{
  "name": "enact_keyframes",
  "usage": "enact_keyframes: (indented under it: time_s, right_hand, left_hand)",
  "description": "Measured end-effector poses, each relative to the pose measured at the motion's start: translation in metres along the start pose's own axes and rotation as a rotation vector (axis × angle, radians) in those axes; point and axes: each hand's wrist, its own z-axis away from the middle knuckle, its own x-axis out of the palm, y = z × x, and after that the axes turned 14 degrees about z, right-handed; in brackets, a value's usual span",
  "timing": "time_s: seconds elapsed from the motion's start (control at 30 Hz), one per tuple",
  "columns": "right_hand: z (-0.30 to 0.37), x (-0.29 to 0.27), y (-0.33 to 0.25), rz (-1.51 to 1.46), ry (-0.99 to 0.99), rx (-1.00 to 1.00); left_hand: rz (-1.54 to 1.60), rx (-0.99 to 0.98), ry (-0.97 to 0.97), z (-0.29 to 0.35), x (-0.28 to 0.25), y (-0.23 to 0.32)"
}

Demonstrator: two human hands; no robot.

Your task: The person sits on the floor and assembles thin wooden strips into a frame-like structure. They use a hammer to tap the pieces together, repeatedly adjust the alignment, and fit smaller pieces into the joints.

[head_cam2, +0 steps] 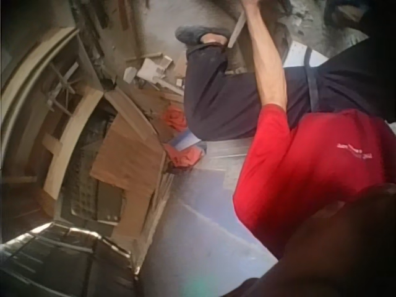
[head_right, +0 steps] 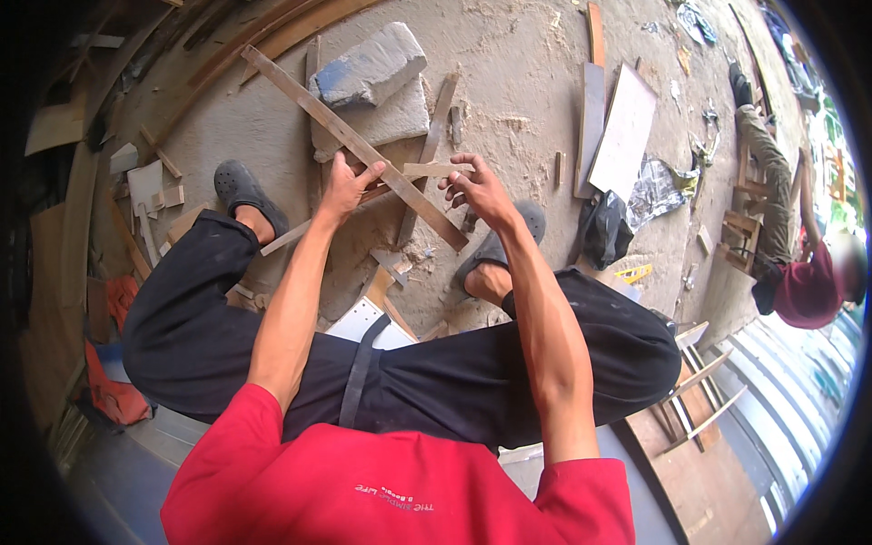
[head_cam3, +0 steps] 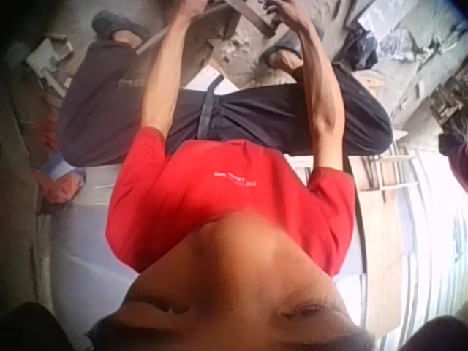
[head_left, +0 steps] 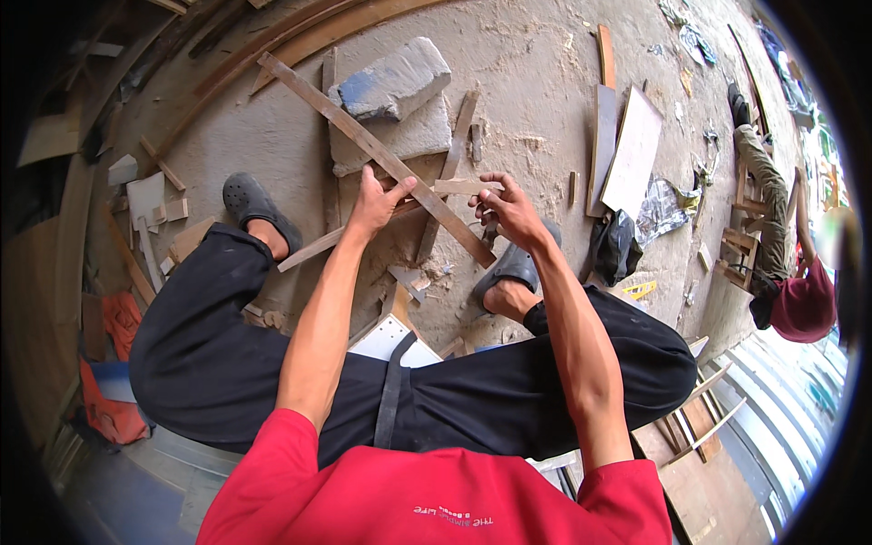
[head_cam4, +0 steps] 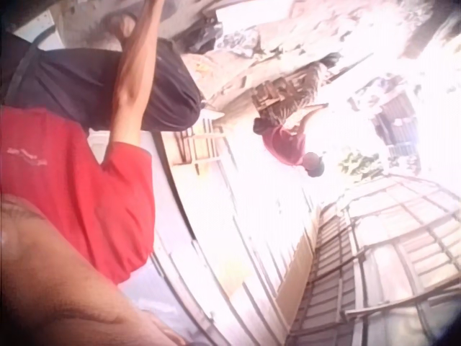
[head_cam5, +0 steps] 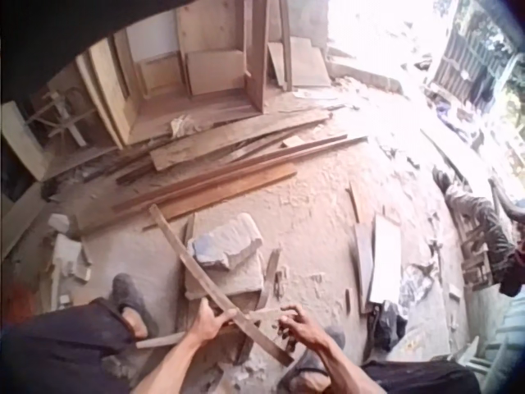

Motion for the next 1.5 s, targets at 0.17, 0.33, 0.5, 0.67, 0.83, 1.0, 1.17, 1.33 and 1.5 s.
enact_keyframes:
  time_s: [0.17, 0.33, 0.5, 0.67, 0.83, 1.0, 1.17, 1.33, 1.5]
  right_hand:
    - [-0.005, -0.005, 0.003, -0.008, 0.023, 0.014]
    - [-0.008, -0.001, -0.006, 0.082, 0.088, 0.002]
    - [-0.011, 0.0, -0.008, 0.156, 0.115, -0.019]
    - [-0.016, -0.001, -0.004, 0.218, 0.147, -0.058]
    - [-0.021, 0.0, 0.001, 0.17, 0.161, -0.073]
    - [-0.022, 0.001, 0.002, 0.167, 0.182, -0.076]
    - [-0.025, 0.002, 0.002, 0.156, 0.178, -0.073]
    - [-0.026, 0.003, -0.001, 0.163, 0.181, -0.072]
    - [-0.028, 0.004, -0.002, 0.144, 0.175, -0.068]
  left_hand:
    - [-0.021, 0.014, -0.004, 0.004, 0.003, 0.006]
    - [-0.023, -0.009, -0.017, 0.006, 0.003, 0.009]
    - [-0.028, -0.016, -0.003, 0.006, 0.004, 0.011]
    - [-0.02, -0.005, -0.003, 0.005, 0.004, 0.011]
    - [-0.048, 0.005, -0.017, 0.005, 0.002, 0.009]
    - [-0.032, 0.007, -0.02, 0.005, 0.003, 0.01]
    - [-0.024, 0.0, -0.023, 0.006, 0.006, 0.013]
    - [-0.006, -0.039, -0.024, 0.005, 0.004, 0.013]
    - [0.053, -0.011, -0.034, 0.003, 0.001, 0.007]
